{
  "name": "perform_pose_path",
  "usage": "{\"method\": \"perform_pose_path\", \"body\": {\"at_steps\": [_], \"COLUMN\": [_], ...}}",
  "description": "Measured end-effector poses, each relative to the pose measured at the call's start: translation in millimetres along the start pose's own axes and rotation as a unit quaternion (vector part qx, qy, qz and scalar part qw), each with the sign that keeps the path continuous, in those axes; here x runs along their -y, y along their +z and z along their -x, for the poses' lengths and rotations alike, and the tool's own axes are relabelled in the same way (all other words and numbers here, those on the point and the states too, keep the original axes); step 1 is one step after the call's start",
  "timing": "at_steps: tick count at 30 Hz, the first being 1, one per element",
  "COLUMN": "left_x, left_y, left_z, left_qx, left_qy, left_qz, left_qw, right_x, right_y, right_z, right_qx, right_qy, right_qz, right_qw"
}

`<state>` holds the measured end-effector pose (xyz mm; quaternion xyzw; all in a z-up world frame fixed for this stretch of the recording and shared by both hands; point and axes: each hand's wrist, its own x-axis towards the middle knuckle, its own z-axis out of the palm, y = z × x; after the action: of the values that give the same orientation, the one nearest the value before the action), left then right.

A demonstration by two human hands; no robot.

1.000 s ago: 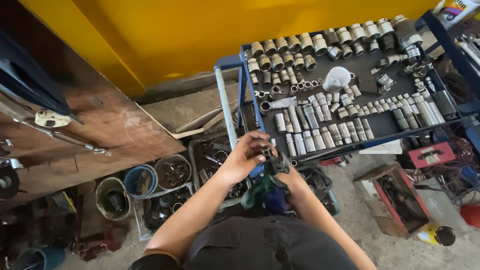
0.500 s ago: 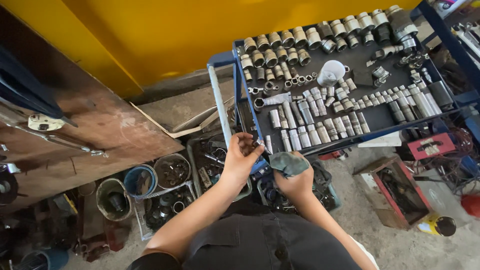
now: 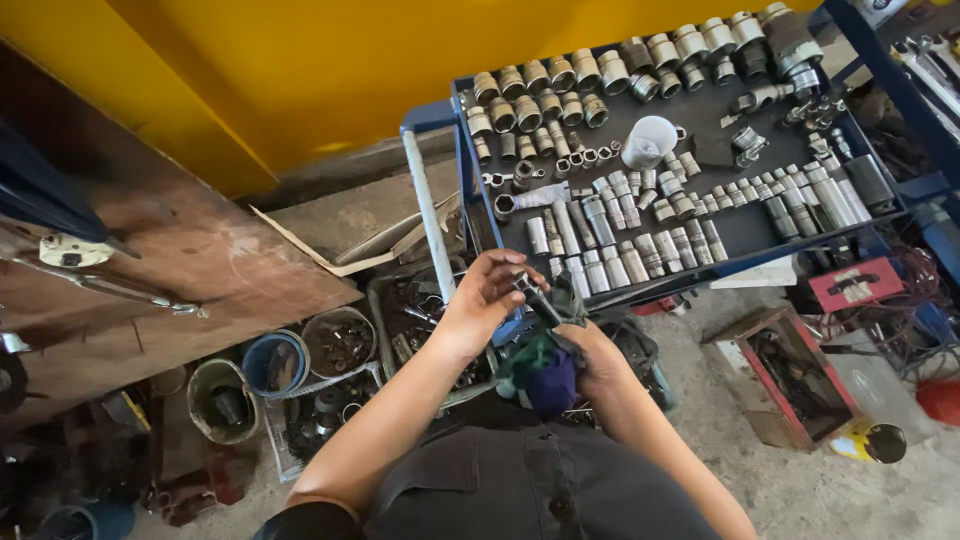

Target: Sorting through metal components in a storage bin and cleaning a selected part with a cloth in a workshop environment.

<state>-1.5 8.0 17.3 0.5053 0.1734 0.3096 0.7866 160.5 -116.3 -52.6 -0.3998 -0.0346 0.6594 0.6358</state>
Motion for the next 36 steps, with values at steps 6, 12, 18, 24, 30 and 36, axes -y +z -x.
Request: {"method": "perform_pose_path", "body": {"at_steps": [6,12,18,24,30,36], "left_x": [27,42,37,45,21,17], "left_y": [-8,1,16,7,17,18], "left_z": [-3,-1,-2,-7,-7,-9], "left_qx": [-0.061,-0.167,-0.242,-0.216,-0.121,-0.054], "left_qy": [0.008,0.010,-0.002,-0.017,-0.032,-0.006], "left_qz": [0.051,0.060,0.043,0.038,0.026,0.017], "left_qw": [0.997,0.984,0.969,0.975,0.992,0.998], "right_x": [-13,2,15,4,10,0], "right_y": [-8,15,34,-4,-11,-27], "right_z": [0,22,36,9,3,-5], "right_qx": [-0.079,-0.127,-0.103,-0.143,-0.082,-0.043], "right_qy": [-0.141,-0.413,-0.506,-0.379,-0.166,-0.090], "right_qz": [0.158,0.450,0.491,0.426,0.116,0.067], "right_qw": [0.974,0.781,0.702,0.809,0.976,0.993]}}
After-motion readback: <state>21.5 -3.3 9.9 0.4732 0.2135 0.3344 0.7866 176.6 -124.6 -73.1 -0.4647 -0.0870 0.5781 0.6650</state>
